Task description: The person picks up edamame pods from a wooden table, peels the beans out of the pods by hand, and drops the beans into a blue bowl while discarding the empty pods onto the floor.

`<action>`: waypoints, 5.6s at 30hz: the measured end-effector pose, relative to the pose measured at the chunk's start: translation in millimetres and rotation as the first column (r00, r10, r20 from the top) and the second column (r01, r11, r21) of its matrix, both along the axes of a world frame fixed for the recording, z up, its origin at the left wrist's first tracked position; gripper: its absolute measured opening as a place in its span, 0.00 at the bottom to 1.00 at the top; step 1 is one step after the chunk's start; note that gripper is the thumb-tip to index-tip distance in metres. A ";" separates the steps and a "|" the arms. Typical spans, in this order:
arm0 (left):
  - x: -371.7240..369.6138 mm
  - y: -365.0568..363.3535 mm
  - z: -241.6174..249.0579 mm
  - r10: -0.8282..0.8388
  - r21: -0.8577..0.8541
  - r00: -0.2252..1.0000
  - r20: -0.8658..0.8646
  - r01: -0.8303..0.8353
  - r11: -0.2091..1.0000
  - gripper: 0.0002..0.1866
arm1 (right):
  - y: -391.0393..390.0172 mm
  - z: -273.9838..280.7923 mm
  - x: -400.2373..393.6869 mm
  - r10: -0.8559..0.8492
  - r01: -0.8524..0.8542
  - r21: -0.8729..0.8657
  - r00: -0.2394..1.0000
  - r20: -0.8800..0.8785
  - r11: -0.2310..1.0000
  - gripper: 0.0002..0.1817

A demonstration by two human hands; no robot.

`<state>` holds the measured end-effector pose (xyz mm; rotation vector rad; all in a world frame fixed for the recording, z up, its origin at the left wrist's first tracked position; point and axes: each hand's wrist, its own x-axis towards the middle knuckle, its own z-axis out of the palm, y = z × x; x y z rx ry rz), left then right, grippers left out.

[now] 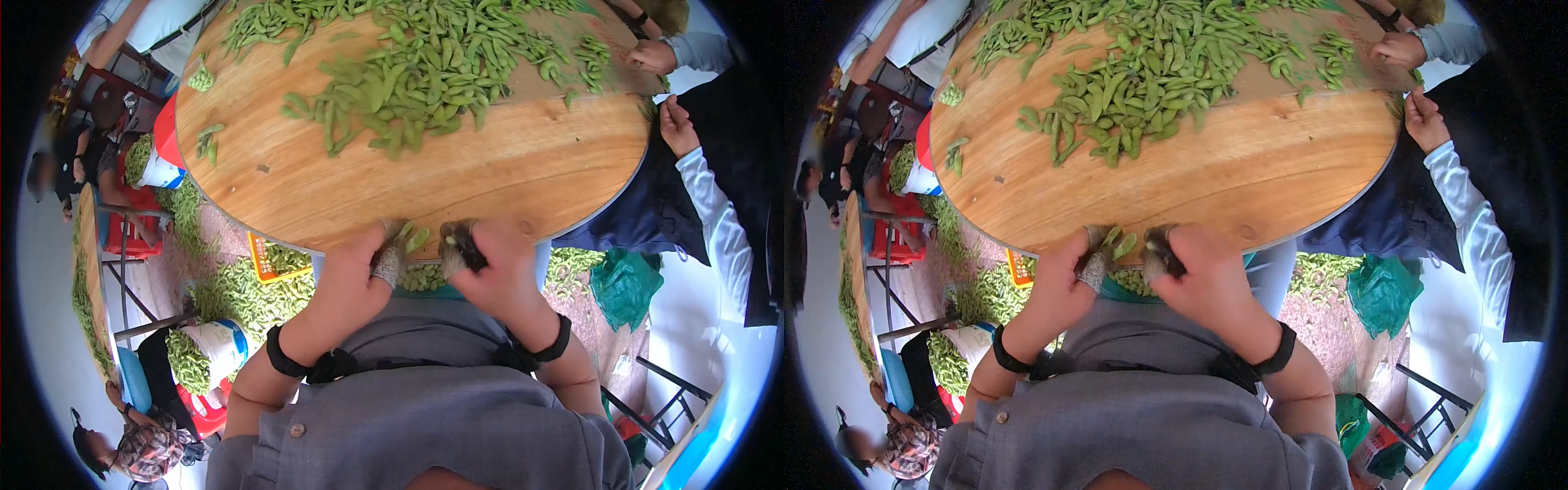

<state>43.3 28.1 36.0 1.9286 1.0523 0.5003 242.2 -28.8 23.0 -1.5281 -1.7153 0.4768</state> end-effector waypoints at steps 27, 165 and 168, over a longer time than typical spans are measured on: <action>-114.8 5.3 16.7 0.473 0.495 0.787 -0.395 -0.252 0.832 0.13 | -22.6 -16.7 -12.3 0.283 -0.263 -0.122 0.941 0.188 0.957 0.11; -26.6 -10.8 -1.2 -0.012 -0.429 0.981 0.196 0.097 0.898 0.04 | -18.4 4.1 6.6 0.249 -0.309 -0.310 0.943 -0.219 0.899 0.14; -19.2 -12.7 1.8 -0.053 -0.400 0.986 0.159 0.113 0.909 0.04 | -16.1 13.3 -1.0 0.100 -0.197 -0.334 0.953 -0.288 0.922 0.17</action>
